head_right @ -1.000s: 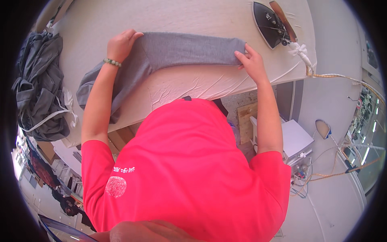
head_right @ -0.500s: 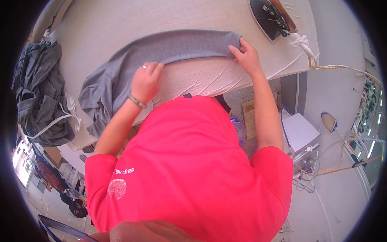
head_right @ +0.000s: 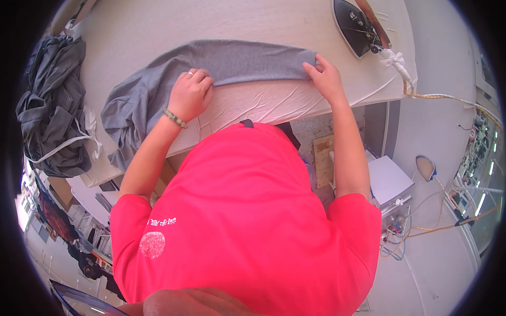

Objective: Ironing and smoothing out wrinkles from grey garments on a workbench using an industrial iron.

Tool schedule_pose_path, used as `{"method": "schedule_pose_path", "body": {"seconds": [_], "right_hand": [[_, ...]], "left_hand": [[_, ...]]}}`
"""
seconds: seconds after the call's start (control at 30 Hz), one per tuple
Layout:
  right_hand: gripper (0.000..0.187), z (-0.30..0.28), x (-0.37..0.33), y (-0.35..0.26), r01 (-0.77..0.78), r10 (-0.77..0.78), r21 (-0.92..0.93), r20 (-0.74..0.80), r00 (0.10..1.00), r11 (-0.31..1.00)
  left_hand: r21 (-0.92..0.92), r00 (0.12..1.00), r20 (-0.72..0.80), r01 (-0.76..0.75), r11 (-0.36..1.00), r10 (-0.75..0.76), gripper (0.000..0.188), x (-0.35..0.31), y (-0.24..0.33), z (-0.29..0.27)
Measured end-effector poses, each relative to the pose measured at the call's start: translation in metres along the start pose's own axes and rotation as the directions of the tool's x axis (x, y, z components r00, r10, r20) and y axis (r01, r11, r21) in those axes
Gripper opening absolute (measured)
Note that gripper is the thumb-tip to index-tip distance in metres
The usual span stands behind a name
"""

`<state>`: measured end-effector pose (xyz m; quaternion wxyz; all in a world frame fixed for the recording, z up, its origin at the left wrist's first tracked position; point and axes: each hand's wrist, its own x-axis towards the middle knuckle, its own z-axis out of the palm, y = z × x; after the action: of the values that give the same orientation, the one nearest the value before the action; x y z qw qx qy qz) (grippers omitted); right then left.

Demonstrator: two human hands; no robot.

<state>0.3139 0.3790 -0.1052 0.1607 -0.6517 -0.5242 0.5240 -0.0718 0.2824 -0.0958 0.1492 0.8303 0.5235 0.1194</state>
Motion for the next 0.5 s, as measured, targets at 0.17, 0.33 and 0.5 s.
{"method": "schedule_pose_path", "body": {"seconds": [0.17, 0.33, 0.5], "right_hand": [[0.036, 0.047, -0.033, -0.054, 0.269, -0.546, -0.705, -0.196, 0.815, 0.656], [0.042, 0.129, -0.039, -0.061, 0.624, -0.717, -0.642, 0.161, 0.678, 0.445], [0.045, 0.118, -0.033, -0.058, 0.316, -0.620, -0.820, -0.059, 0.782, 0.477]], "left_hand": [[-0.042, 0.982, -0.186, -0.029, 0.999, 0.021, 0.033, 0.018, 0.010, 0.012], [0.055, 0.967, -0.245, -0.053, 0.997, 0.065, 0.037, 0.030, -0.009, 0.001], [0.225, 0.957, -0.289, 0.061, 0.972, 0.007, 0.037, 0.022, -0.035, -0.006]]}}
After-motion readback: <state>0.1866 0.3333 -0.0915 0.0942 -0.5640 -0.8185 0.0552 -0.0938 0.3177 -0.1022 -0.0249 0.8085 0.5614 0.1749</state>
